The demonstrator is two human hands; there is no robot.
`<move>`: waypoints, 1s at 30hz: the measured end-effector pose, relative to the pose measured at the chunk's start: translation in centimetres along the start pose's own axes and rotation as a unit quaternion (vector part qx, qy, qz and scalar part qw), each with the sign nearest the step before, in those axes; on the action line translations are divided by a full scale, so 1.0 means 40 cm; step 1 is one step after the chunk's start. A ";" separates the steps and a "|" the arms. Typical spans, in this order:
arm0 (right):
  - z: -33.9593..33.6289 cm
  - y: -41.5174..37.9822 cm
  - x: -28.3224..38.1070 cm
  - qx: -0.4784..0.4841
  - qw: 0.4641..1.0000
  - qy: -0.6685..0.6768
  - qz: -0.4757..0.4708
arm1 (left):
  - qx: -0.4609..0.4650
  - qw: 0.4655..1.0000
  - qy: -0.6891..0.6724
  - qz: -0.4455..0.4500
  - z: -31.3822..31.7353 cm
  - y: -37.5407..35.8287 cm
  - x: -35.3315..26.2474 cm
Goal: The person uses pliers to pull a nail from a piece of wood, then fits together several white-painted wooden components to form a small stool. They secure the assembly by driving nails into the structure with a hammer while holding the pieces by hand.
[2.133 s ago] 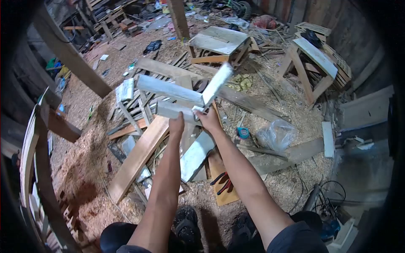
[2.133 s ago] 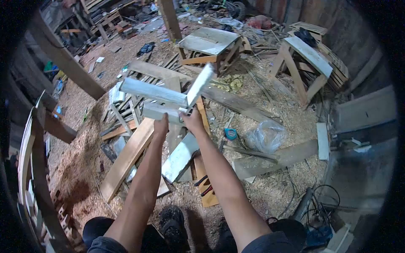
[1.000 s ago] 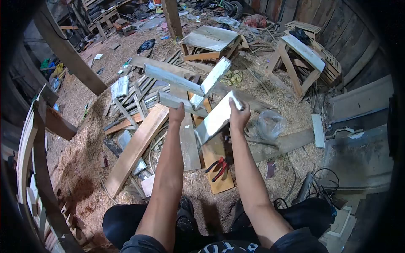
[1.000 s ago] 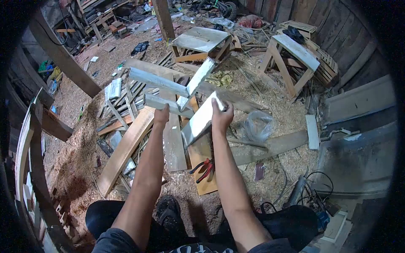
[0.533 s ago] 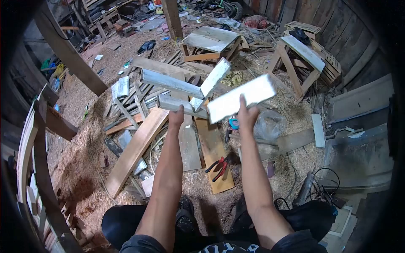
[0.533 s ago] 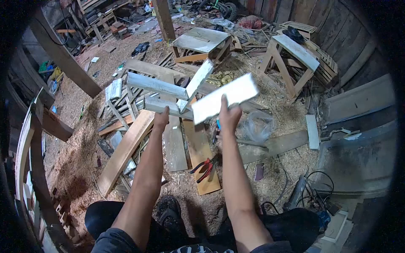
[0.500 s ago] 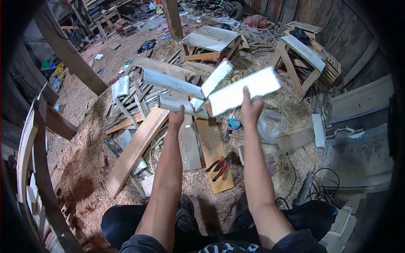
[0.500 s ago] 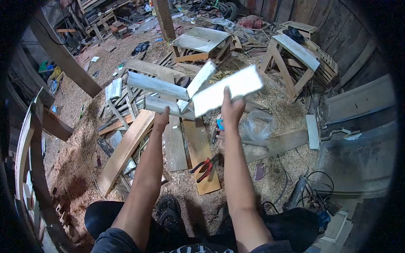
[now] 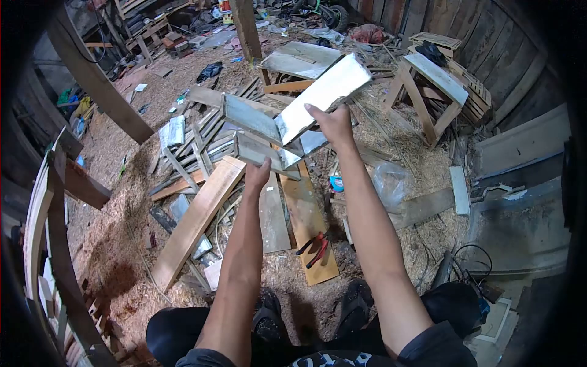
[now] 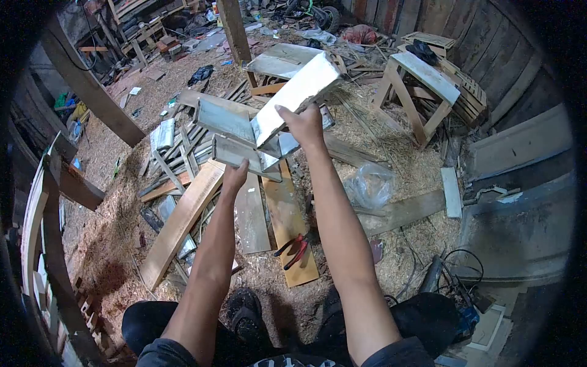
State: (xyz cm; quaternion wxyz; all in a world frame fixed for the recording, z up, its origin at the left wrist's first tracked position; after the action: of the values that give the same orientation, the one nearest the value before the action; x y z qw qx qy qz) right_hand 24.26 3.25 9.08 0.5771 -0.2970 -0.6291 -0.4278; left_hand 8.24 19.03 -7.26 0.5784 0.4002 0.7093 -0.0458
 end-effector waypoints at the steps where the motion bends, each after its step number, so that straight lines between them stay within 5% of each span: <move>1: 0.003 0.002 -0.001 -0.011 1.000 -0.008 0.011 | -0.013 1.000 -0.002 0.002 0.001 0.000 0.001; 7: 0.000 0.006 -0.022 -0.046 0.998 0.001 0.046 | 0.029 0.999 0.024 0.005 -0.005 0.021 0.013; 10: -0.001 0.006 -0.039 -0.102 0.995 0.006 -0.012 | 0.057 0.998 0.005 -0.040 -0.018 0.037 0.007; 17: 0.007 0.036 -0.087 -0.055 0.994 0.060 0.068 | 0.080 0.996 0.019 -0.027 -0.042 0.042 -0.016; 23: 0.020 0.018 -0.060 -0.145 0.989 -0.014 -0.004 | 0.077 0.997 -0.014 -0.021 -0.038 0.031 0.018; 30: 0.025 0.012 -0.092 -0.075 0.990 0.090 0.080 | 0.066 0.996 0.054 -0.016 -0.040 0.036 0.033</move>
State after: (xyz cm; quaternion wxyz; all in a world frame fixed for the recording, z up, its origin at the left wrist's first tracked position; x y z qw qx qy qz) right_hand 24.76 4.79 5.61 0.6399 -0.3493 -0.5152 -0.4507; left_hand 7.88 21.55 -7.29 0.5107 0.4280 0.7413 -0.0807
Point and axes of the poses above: each hand's wrist, its own y-axis towards the middle knuckle, its own z-axis out of the palm, x = y × z, the point moved 1 cm from there along y, towards the middle knuckle, and after that the axes turned 14 degrees about z, right-handed, at the moved point
